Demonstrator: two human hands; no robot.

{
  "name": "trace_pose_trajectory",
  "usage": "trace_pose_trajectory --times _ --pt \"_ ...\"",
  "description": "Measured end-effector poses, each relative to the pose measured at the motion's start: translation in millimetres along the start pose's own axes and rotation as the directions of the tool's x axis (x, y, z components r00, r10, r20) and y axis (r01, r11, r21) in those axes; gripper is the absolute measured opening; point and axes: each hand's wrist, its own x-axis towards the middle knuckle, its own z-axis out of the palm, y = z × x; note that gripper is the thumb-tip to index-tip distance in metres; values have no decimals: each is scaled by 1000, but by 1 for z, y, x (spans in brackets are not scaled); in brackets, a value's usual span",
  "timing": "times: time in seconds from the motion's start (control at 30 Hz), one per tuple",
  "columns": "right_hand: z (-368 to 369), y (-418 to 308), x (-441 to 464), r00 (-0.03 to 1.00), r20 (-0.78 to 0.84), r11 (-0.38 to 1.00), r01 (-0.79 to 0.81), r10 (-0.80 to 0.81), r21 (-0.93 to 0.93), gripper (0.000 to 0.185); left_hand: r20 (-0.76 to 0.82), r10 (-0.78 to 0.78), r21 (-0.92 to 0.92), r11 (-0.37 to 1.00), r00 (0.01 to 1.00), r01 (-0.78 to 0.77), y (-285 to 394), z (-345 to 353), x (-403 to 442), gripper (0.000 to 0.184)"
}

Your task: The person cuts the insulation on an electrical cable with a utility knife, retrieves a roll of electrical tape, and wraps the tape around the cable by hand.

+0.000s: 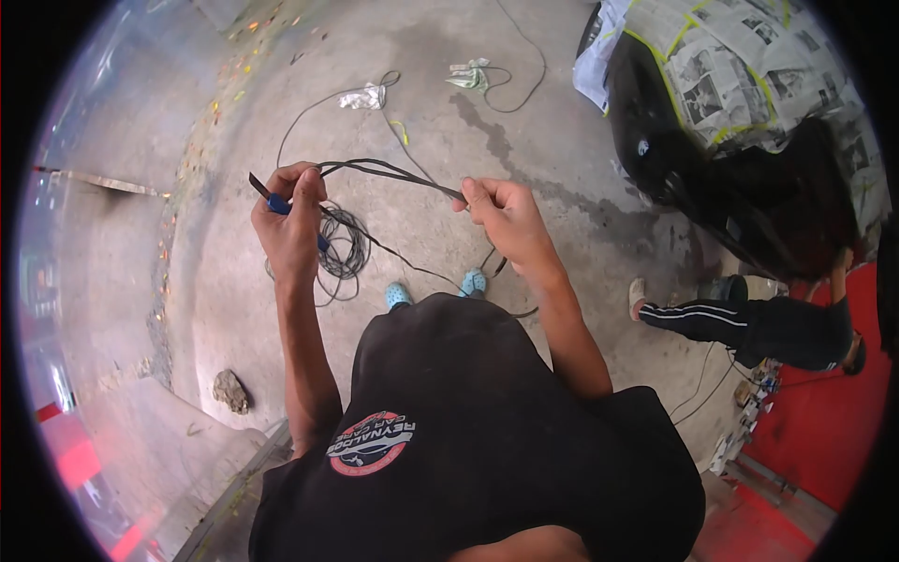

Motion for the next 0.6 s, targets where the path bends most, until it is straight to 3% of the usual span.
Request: trace_pose_trajectory --times 0.13,0.23,0.33,0.43,0.53,0.6 --pt "-10 -4 1 947 255 937 -256 194 239 41 23 -48 -32 998 999 49 0 -5 5 20" --pt "-9 -11 1 895 353 861 -390 271 327 41 26 -65 -45 997 998 66 -10 -3 12 20" --pt "-4 -11 1 922 342 879 -309 183 363 39 25 -74 -49 996 997 75 -9 0 14 20" --pt "-11 -1 11 921 367 954 -219 132 206 36 5 -67 -32 997 998 67 -3 -1 15 17" --pt "-13 6 13 963 270 999 -6 19 -48 31 -84 82 22 996 993 -81 6 -11 22 15" --pt "-17 22 12 975 204 994 98 -86 -52 25 -166 75 58 996 983 -67 22 -25 27 14"
